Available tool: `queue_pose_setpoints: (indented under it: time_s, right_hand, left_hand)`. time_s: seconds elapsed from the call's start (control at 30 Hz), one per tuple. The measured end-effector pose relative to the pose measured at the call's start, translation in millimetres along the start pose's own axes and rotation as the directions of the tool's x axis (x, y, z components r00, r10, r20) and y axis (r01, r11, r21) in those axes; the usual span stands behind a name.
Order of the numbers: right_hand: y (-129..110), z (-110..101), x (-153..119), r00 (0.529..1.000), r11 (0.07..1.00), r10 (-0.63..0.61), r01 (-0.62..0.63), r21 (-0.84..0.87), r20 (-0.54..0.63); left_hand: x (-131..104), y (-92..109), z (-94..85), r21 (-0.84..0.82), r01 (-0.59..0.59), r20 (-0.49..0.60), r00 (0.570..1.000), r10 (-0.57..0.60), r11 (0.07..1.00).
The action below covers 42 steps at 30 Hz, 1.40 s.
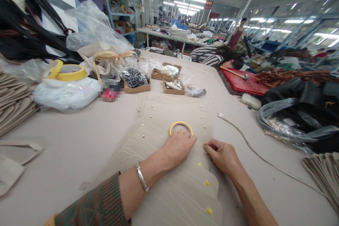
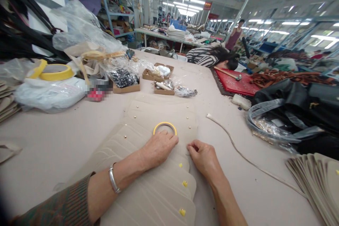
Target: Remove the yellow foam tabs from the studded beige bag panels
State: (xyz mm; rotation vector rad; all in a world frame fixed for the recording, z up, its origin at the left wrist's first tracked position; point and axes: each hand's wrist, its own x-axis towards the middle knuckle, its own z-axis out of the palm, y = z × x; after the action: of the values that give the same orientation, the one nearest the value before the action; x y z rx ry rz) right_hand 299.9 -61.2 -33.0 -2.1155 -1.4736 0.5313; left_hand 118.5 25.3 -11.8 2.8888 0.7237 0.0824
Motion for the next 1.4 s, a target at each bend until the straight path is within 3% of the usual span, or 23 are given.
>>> queue_pose_setpoints:
  time_s: [0.17, 0.27, 0.33, 0.5, 0.73, 0.8, 0.97, 1.03, 1.13, 1.27, 1.4]
  right_hand:
    - [5, -1, -2, 0.990, 0.993, 0.117, -0.114, 0.044, -0.076]
    - [11, -4, -7, 0.976, 0.943, 0.212, -0.219, 0.249, 0.055]
    - [14, -5, -11, 0.974, 0.921, 0.205, -0.227, 0.316, 0.101]
    - [8, -2, -15, 0.996, 0.994, 0.090, -0.089, 0.065, -0.014]
    - [-9, 5, -7, 0.996, 0.993, 0.008, -0.018, -0.114, -0.092]
    - [-10, 3, -6, 0.999, 0.994, 0.020, -0.024, -0.105, -0.040]
    - [-7, -11, -9, 0.963, 0.999, 0.010, -0.024, 0.047, 0.270]
    - [-7, -13, -11, 0.977, 0.996, -0.026, 0.007, 0.091, 0.212]
    - [-11, -11, -13, 0.988, 0.970, -0.140, 0.149, 0.195, -0.059]
    - [-23, -3, -14, 0.880, 0.869, -0.428, 0.463, 0.175, -0.204]
    - [-30, 4, -15, 0.791, 0.807, -0.560, 0.588, 0.053, -0.247]
  left_hand:
    - [0, 0, -2.0, -0.006, 0.006, -0.001, 1.000, -0.006, 1.000]
    - [0, -1, -0.3, -0.007, -0.002, -0.043, 0.999, 0.002, 1.000]
    - [0, -2, 0.7, -0.014, -0.004, -0.060, 0.998, 0.004, 1.000]
    - [-2, -4, -1.0, -0.047, -0.018, -0.064, 0.998, 0.015, 0.999]
    - [-8, -7, -5.9, -0.119, -0.092, -0.163, 0.984, 0.072, 0.989]
    - [-9, -9, -5.6, -0.137, -0.114, -0.204, 0.975, 0.085, 0.984]
    - [-10, -12, -0.7, -0.259, -0.189, -0.318, 0.942, 0.101, 0.947]
    - [-11, -11, 1.8, -0.300, -0.200, -0.338, 0.937, 0.092, 0.933]
    - [-12, -10, 5.1, -0.318, -0.185, -0.340, 0.938, 0.070, 0.930]
    - [-11, -8, 9.1, -0.310, -0.183, -0.343, 0.937, 0.070, 0.933]
    - [-10, -6, 9.3, -0.328, -0.200, -0.331, 0.940, 0.086, 0.923]
